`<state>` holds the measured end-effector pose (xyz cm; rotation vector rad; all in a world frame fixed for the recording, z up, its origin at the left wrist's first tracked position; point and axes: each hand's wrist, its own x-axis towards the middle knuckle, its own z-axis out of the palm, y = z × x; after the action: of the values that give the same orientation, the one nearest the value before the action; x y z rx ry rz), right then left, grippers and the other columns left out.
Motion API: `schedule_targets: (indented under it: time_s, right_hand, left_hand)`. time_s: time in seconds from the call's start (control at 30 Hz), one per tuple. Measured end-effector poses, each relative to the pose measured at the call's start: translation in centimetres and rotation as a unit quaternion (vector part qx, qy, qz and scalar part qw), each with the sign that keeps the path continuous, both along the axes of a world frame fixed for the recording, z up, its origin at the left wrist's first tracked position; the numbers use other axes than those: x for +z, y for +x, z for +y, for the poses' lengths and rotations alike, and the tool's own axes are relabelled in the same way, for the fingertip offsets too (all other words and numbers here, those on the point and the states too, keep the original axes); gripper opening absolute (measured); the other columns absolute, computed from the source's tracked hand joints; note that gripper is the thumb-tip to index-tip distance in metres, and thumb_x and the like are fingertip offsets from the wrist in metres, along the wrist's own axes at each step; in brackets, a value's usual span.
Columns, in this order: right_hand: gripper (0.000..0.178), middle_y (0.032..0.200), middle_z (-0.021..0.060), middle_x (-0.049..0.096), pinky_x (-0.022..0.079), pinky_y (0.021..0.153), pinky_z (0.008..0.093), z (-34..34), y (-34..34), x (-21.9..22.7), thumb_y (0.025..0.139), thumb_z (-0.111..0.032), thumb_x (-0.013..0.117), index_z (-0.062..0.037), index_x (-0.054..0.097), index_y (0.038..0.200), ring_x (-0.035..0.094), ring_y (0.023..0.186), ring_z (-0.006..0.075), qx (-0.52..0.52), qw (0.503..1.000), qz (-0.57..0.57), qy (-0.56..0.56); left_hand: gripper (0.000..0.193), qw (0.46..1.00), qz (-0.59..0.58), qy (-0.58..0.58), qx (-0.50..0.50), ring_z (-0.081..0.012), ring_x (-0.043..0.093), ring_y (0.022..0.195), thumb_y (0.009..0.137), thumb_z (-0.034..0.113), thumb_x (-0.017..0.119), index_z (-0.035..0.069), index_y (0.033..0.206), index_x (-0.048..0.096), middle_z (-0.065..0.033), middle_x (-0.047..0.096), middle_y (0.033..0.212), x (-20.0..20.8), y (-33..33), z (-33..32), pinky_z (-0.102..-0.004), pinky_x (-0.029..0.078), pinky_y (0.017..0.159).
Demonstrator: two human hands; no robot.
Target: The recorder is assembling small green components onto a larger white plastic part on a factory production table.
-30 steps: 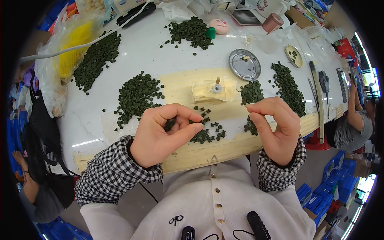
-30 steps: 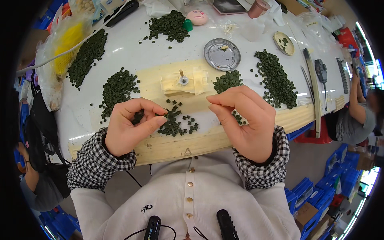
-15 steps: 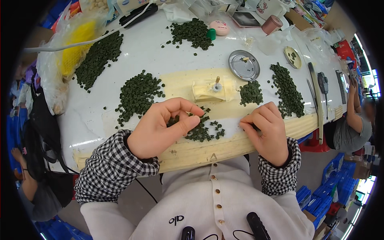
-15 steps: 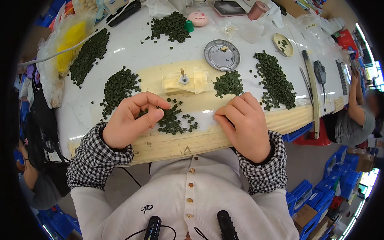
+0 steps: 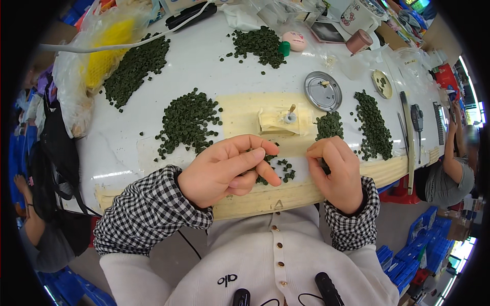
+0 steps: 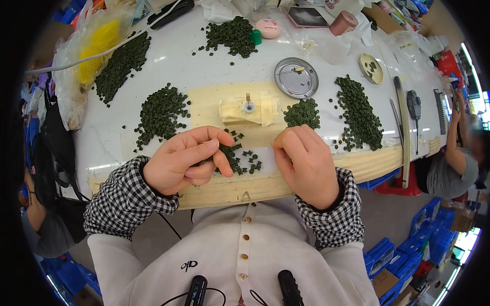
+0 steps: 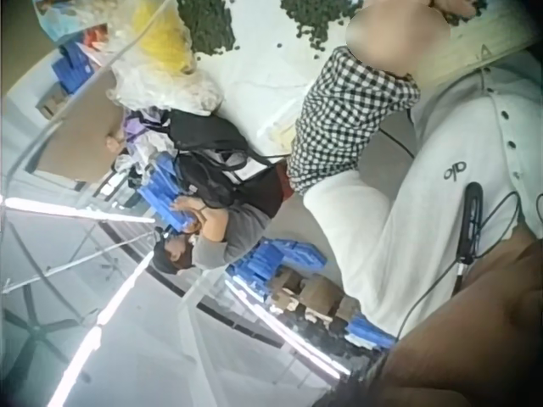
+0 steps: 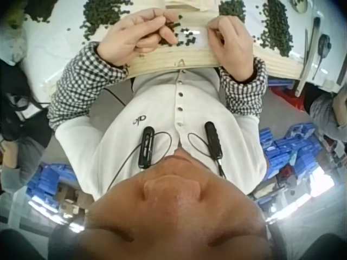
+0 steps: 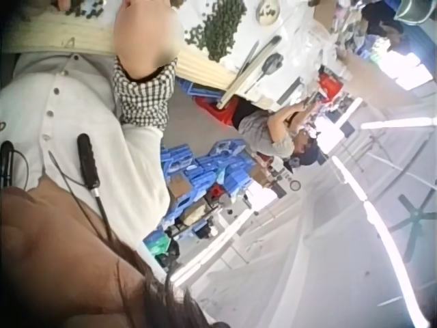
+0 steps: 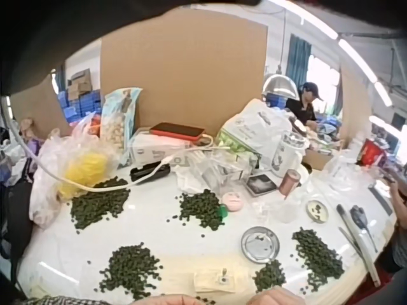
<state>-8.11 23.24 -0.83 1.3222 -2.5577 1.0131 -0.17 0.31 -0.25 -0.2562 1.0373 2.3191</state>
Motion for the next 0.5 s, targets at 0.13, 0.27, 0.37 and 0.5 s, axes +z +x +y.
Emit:
schedule_targets:
  time_s: [0.13, 0.27, 0.37, 0.5]
  right_hand:
    - [0.014, 0.076, 0.01, 0.057, 0.045, 0.062, 0.0343, 0.07, 0.04, -0.19, 0.07, 0.004, 0.065, -0.001, 0.06, 0.082, 0.054, 0.07, 0.0274, -0.019, 1.0, 0.024, 0.007]
    - [0.015, 0.078, 0.0092, 0.059, 0.047, 0.065, 0.0336, 0.46, -0.18, -0.34, 0.069, 0.002, 0.067, -0.0011, 0.063, 0.083, 0.056, 0.072, 0.0264, -0.015, 0.999, 0.038, 0.017]
    - [0.015, 0.079, 0.0094, 0.06, 0.047, 0.066, 0.0332, 0.45, -0.31, -0.26, 0.069, 0.002, 0.066, -0.0007, 0.063, 0.083, 0.057, 0.074, 0.0258, -0.01, 0.998, 0.058, 0.012]
    - [0.018, 0.077, 0.0095, 0.062, 0.048, 0.065, 0.0327, 0.47, -0.2, 0.01, 0.068, 0.003, 0.067, -0.0007, 0.064, 0.085, 0.058, 0.073, 0.0252, -0.008, 0.998, 0.062, -0.001]
  left_hand:
    - [0.023, 0.999, -0.012, 0.033, 0.0, -0.0034, 0.031, 0.049, 0.097, 0.01, 0.037, 0.001, 0.114, 0.05, -0.0145, 0.063, 0.094, -0.6, 0.0, -0.24, -0.0187, 0.028, 0.047]
    - [0.023, 1.0, -0.016, 0.005, 0.006, -0.0036, 0.033, 0.052, 0.096, 0.009, 0.037, 0.0, 0.112, 0.05, -0.0145, 0.063, 0.094, -0.38, 0.17, 0.07, -0.0186, 0.029, 0.048]
    - [0.024, 1.0, -0.012, -0.002, 0.01, -0.0037, 0.033, 0.052, 0.097, 0.011, 0.036, -0.001, 0.112, 0.05, -0.0138, 0.063, 0.093, -0.31, 0.13, 0.3, -0.0187, 0.029, 0.048]
    - [0.027, 1.0, 0.011, 0.013, -0.003, -0.0037, 0.031, 0.049, 0.099, 0.016, 0.035, -0.002, 0.113, 0.051, -0.0118, 0.064, 0.091, -0.35, 0.17, 0.12, -0.0191, 0.028, 0.047]
